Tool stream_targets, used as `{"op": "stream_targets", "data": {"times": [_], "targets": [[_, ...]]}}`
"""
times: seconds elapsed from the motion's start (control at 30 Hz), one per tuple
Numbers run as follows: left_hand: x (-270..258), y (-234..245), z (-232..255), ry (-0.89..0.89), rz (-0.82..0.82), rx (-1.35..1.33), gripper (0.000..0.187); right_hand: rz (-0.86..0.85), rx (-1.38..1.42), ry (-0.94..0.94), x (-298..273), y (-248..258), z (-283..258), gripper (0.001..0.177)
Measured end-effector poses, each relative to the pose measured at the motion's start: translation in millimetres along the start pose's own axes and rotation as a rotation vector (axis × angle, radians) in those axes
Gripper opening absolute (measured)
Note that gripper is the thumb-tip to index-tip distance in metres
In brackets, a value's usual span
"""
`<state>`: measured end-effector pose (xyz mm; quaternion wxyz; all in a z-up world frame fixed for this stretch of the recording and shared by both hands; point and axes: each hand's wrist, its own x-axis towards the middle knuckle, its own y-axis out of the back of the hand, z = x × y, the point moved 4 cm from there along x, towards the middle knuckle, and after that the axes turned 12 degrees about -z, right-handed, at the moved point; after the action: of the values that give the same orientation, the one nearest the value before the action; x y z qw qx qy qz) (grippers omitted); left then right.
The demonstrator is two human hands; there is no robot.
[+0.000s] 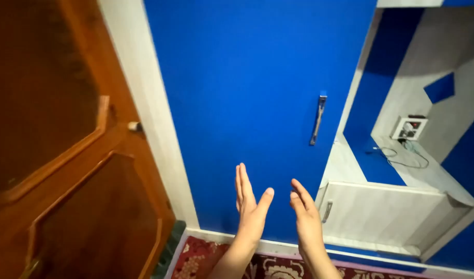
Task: The person picks up various items of clothing from a closet and places them on a bed.
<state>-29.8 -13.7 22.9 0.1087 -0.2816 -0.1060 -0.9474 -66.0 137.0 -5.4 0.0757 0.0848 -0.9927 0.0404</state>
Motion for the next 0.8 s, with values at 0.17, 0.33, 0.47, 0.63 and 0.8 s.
{"op": "stream_targets", "data": {"times": [0.17, 0.33, 0.47, 0.63, 0.8], "targets": [[78, -54, -37, 0.144, -0.087, -0.07, 0.09, 0.026, 0.022, -0.016, 96, 53, 31, 0.051], [147, -132, -89, 0.199, -0.127, -0.152, 0.09, -0.048, 0.057, 0.008, 204, 119, 56, 0.051], [195, -174, -124, 0.252, -0.064, -0.184, 0.09, -0.091, 0.009, -0.055, 290, 163, 87, 0.059], [258, -215, -143, 0.336, 0.031, -0.305, 0.09, -0.179, 0.054, -0.059, 384, 206, 107, 0.072], [304, -268, -212, 0.43, 0.033, -0.063, 0.092, -0.387, 0.086, 0.17, 460, 212, 138, 0.059]]}}
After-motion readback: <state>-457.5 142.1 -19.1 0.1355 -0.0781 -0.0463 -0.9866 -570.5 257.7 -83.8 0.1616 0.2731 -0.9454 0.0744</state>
